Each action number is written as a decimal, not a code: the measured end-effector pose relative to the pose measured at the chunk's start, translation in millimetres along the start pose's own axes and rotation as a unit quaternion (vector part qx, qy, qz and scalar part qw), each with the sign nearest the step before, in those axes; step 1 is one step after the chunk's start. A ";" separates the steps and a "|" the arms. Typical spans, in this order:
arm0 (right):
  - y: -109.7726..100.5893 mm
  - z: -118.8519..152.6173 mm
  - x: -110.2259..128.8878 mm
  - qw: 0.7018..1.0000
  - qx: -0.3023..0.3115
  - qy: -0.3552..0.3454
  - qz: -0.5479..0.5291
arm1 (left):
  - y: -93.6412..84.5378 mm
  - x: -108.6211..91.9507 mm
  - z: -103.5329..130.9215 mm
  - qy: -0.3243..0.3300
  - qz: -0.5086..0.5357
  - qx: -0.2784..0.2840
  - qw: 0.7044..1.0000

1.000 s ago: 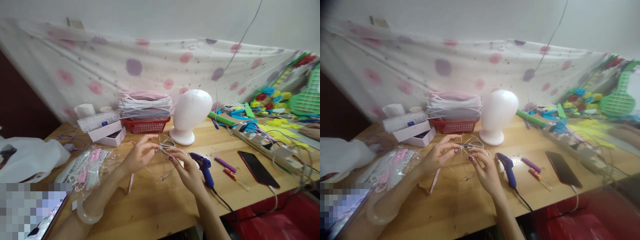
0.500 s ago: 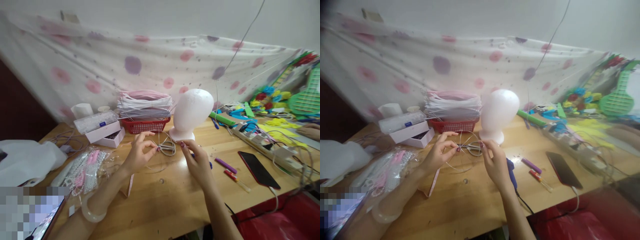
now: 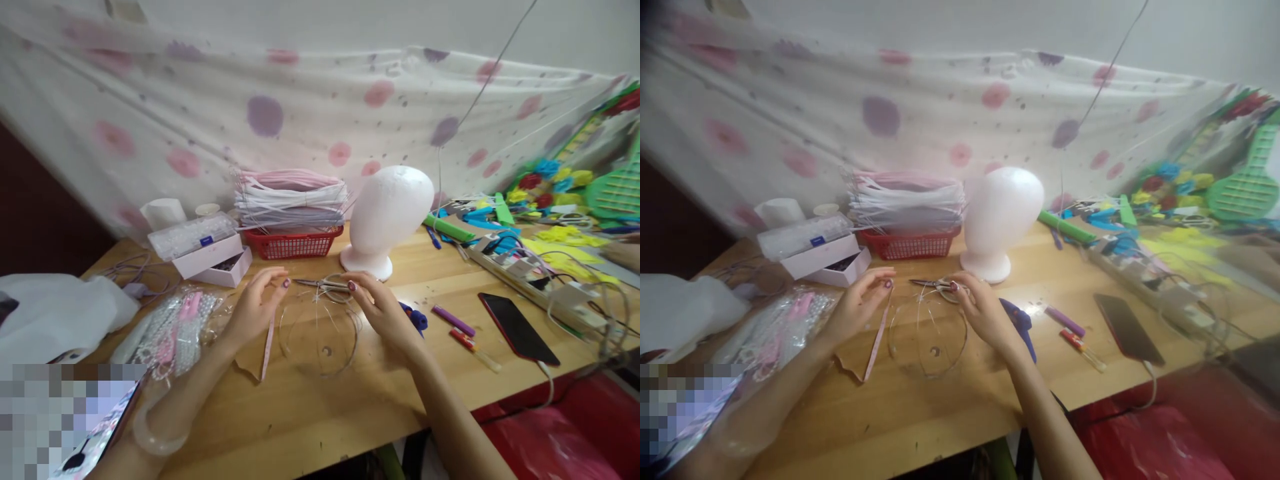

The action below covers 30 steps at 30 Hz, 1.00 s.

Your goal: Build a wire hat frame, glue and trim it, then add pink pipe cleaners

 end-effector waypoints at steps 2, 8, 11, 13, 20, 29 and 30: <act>-0.2 7.9 4.9 1.000 0.005 -0.009 0.014 | 7.5 -7.7 18.0 0.007 -0.012 0.028 1.000; 30.9 26.2 28.2 0.985 0.027 -0.088 0.146 | 50.4 12.5 61.7 -0.016 -0.033 0.089 0.995; 46.8 27.7 38.3 0.975 0.036 -0.100 0.196 | 60.0 28.9 67.5 -0.030 -0.006 0.083 0.996; 52.8 28.6 41.6 0.971 0.051 -0.097 0.210 | 60.9 33.3 68.8 -0.031 -0.008 0.078 0.996; 48.2 37.1 34.3 0.971 0.041 -0.088 0.218 | 60.2 17.8 66.8 0.017 -0.056 0.124 0.990; 41.7 43.9 12.3 0.993 0.027 -0.033 0.109 | 51.8 10.9 59.7 -0.004 -0.052 0.122 0.991; 41.9 44.1 7.7 0.996 0.015 -0.017 0.081 | 50.3 9.4 58.1 -0.001 -0.050 0.113 0.992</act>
Point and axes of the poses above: each hand's wrist, its own z-axis away from the middle knuckle, its own y-axis out of the palm, x = y × z, the point moved 6 cm from there along -z, towards the middle knuckle, and after that the axes turned 12 degrees about y, right-handed, at the moved point
